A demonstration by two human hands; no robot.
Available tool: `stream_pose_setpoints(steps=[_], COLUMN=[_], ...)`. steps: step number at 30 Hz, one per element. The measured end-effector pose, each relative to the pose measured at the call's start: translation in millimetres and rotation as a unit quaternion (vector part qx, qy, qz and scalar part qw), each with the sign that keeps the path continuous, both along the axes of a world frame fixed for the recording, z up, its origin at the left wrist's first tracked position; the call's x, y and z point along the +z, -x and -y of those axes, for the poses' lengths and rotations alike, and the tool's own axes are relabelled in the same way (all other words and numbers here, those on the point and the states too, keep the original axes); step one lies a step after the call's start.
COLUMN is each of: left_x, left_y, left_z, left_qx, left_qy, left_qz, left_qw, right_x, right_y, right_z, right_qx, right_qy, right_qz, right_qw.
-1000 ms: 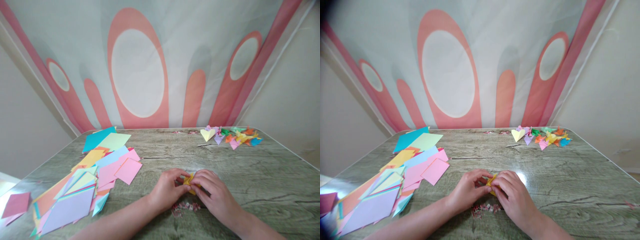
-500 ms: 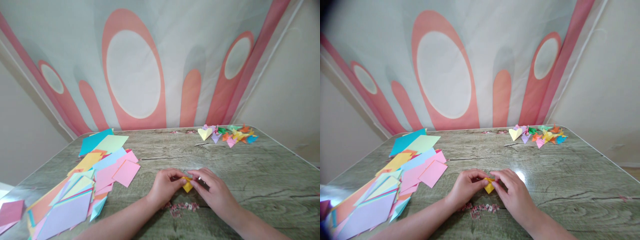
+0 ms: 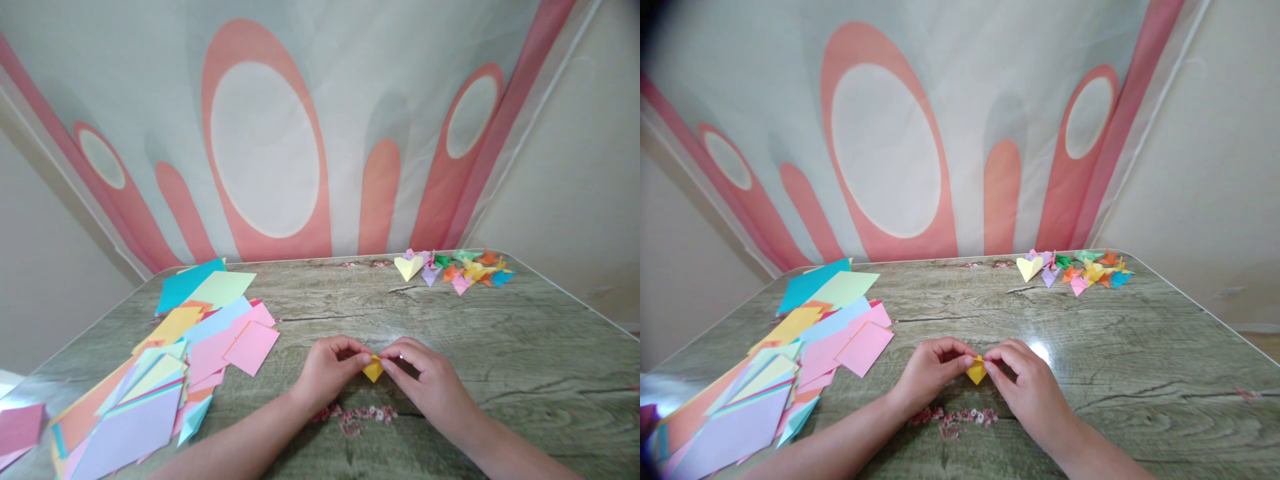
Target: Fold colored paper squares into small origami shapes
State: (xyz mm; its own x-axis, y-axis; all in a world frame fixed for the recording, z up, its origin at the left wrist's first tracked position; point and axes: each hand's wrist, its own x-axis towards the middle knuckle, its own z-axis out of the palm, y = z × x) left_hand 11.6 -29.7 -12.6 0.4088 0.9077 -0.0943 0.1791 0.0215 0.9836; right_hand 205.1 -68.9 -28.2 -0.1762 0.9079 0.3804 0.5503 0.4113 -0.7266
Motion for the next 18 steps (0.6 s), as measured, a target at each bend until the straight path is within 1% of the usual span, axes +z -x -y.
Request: stream_pose_setpoints(steps=[3,5,7,12,18], left_x=[6.4,8.5,8.8,7.8,9.1], left_y=[1.5,3.1,4.5,4.4,4.4], left_z=[1.4,1.2,0.7,1.8,7.8], left_qx=[0.010,-0.007,-0.022,-0.022,-0.067], left_qy=[-0.099,-0.167,-0.210,-0.239,-0.276], left_qz=[-0.091,-0.132,-0.152,-0.162,-0.160], left_qw=[0.991,0.977,0.966,0.957,0.945], right_x=[-0.9,-1.4,-1.7,-1.0,0.8], right_y=[-1.0,-1.6,-1.7,0.1,1.4], right_z=[0.0,-0.1,-0.3,0.1,1.2], right_qx=[0.005,0.006,0.003,-0.001,-0.001], right_qy=[-0.026,-0.035,-0.039,-0.030,-0.005], right_qz=[-0.001,-0.002,-0.005,0.000,-0.008], right_qw=[1.000,0.999,0.999,1.000,1.000])
